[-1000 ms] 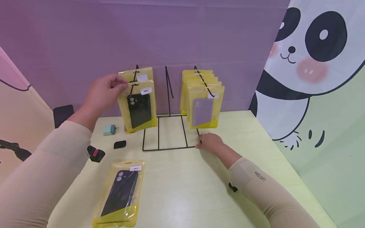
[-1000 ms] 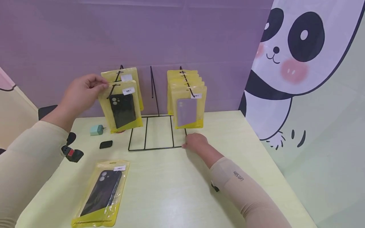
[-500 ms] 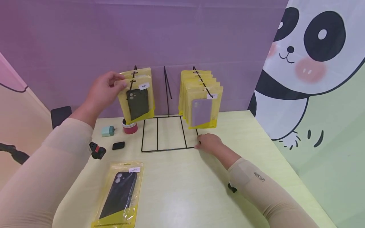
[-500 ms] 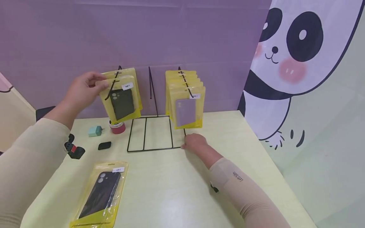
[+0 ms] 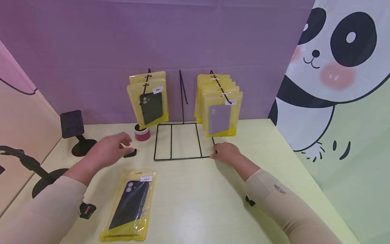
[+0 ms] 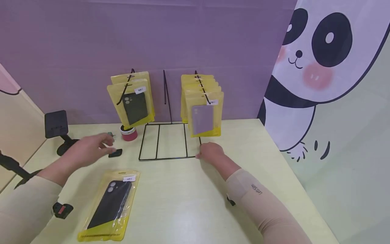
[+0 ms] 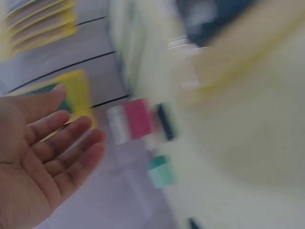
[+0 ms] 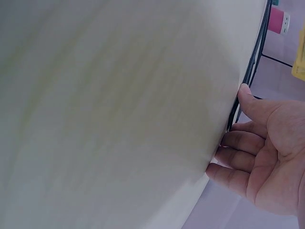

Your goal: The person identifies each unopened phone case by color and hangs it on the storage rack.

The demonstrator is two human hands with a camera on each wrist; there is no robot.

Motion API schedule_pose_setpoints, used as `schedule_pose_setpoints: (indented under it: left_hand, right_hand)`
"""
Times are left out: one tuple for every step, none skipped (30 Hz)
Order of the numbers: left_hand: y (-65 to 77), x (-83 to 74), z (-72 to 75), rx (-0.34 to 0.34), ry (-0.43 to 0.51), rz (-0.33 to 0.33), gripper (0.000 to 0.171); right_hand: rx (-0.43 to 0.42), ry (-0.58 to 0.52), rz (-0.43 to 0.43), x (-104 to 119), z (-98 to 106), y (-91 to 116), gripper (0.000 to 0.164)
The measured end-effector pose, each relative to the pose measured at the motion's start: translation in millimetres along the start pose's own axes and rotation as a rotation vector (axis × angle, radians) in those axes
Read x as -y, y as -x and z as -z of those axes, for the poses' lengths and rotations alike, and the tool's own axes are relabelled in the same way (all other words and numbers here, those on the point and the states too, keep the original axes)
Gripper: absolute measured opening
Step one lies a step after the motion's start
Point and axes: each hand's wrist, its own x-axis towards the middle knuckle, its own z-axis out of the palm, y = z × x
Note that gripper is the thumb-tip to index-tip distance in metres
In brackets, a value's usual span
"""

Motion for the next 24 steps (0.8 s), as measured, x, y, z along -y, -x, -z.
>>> schedule_pose_setpoints:
  left_hand:
    - [3.0, 2.9, -10.2, 0.037, -0.033, -0.019, 0.038]
    - [6.2, 5.7, -20.0, 0.072, -0.058, -0.026, 0.039]
    - [9.3, 8.6, -29.5, 0.100, -0.081, -0.032, 0.040]
    - [12.1, 11.2, -38.2, 0.126, -0.107, -0.037, 0.041]
    - [14.6, 13.3, -45.7, 0.146, -0.136, -0.039, 0.041]
    - [16.8, 15.4, -52.2, 0.156, -0.150, -0.038, 0.040]
    - [18.5, 17.6, -57.8, 0.159, -0.157, -0.032, 0.039]
    - [19.8, 19.2, -62.5, 0.157, -0.163, -0.025, 0.037]
    - [20.7, 20.7, -66.1, 0.152, -0.170, -0.023, 0.035]
    - [21.0, 21.8, -68.5, 0.150, -0.175, -0.023, 0.032]
    - [21.0, 22.6, -69.5, 0.149, -0.166, -0.021, 0.028]
    - [20.7, 23.5, -69.9, 0.152, -0.149, -0.019, 0.023]
    - [20.4, 24.3, -69.5, 0.160, -0.132, -0.020, 0.018]
    - [20.0, 25.0, -68.6, 0.169, -0.109, -0.023, 0.013]
    - [19.6, 25.7, -67.1, 0.176, -0.084, -0.033, 0.009]
    - [18.7, 26.4, -64.9, 0.178, -0.044, -0.042, 0.007]
    - [18.0, 26.6, -61.6, 0.182, 0.007, -0.043, 0.006]
    - [17.3, 26.3, -57.8, 0.181, 0.059, -0.048, 0.007]
    - [16.6, 26.0, -53.2, 0.182, 0.122, -0.049, 0.008]
    - [15.9, 24.8, -47.7, 0.182, 0.194, -0.047, 0.009]
    - [15.6, 22.9, -41.3, 0.180, 0.263, -0.047, 0.013]
    - [15.1, 21.0, -34.4, 0.178, 0.333, -0.041, 0.017]
    - [15.4, 18.4, -27.2, 0.175, 0.394, -0.035, 0.022]
    - [16.0, 15.7, -20.2, 0.167, 0.450, -0.038, 0.026]
  right_hand:
    - [0.003, -0.003, -0.003, -0.4, -0.2, 0.3, 0.049]
    - [0.003, -0.002, -0.003, -0.8, -0.4, 0.6, 0.049]
    - [0.003, -0.002, -0.003, -1.2, -0.6, 0.9, 0.049]
    - [0.001, -0.001, -0.001, -1.5, -1.0, 0.8, 0.048]
    - [-0.001, 0.000, 0.001, -1.8, -1.5, 0.8, 0.047]
    - [-0.003, 0.001, 0.003, -2.2, -1.8, 0.7, 0.046]
    - [-0.005, 0.001, 0.004, -2.6, -2.1, 0.7, 0.045]
    - [-0.006, 0.003, 0.006, -2.9, -2.4, 0.6, 0.045]
    - [-0.005, 0.003, 0.006, -3.1, -2.7, 0.4, 0.045]
    - [-0.005, 0.005, 0.007, -3.2, -2.9, 0.0, 0.045]
    - [-0.005, 0.004, 0.006, -3.3, -3.1, -0.2, 0.046]
    - [-0.004, 0.004, 0.004, -3.2, -3.3, -0.3, 0.046]
    - [-0.004, 0.004, 0.004, -3.1, -3.3, -0.4, 0.045]
    - [-0.004, 0.005, 0.005, -3.0, -3.3, -0.5, 0.045]
    - [-0.005, 0.005, 0.007, -2.8, -3.2, -0.5, 0.045]
    - [-0.007, 0.006, 0.009, -2.5, -3.0, -0.5, 0.046]
    - [-0.008, 0.005, 0.009, -2.3, -2.8, -0.4, 0.047]
    - [-0.009, 0.005, 0.010, -2.0, -2.4, -0.3, 0.047]
    - [-0.009, 0.006, 0.010, -1.7, -2.0, -0.2, 0.049]
    - [-0.009, 0.008, 0.009, -1.4, -1.7, -0.1, 0.050]
    - [-0.007, 0.008, 0.007, -1.1, -1.4, 0.0, 0.051]
    - [-0.005, 0.008, 0.004, -0.9, -1.2, 0.0, 0.052]
    - [-0.002, 0.006, 0.000, -0.7, -1.0, 0.1, 0.052]
    - [0.001, 0.004, -0.002, -0.6, -0.9, 0.1, 0.052]
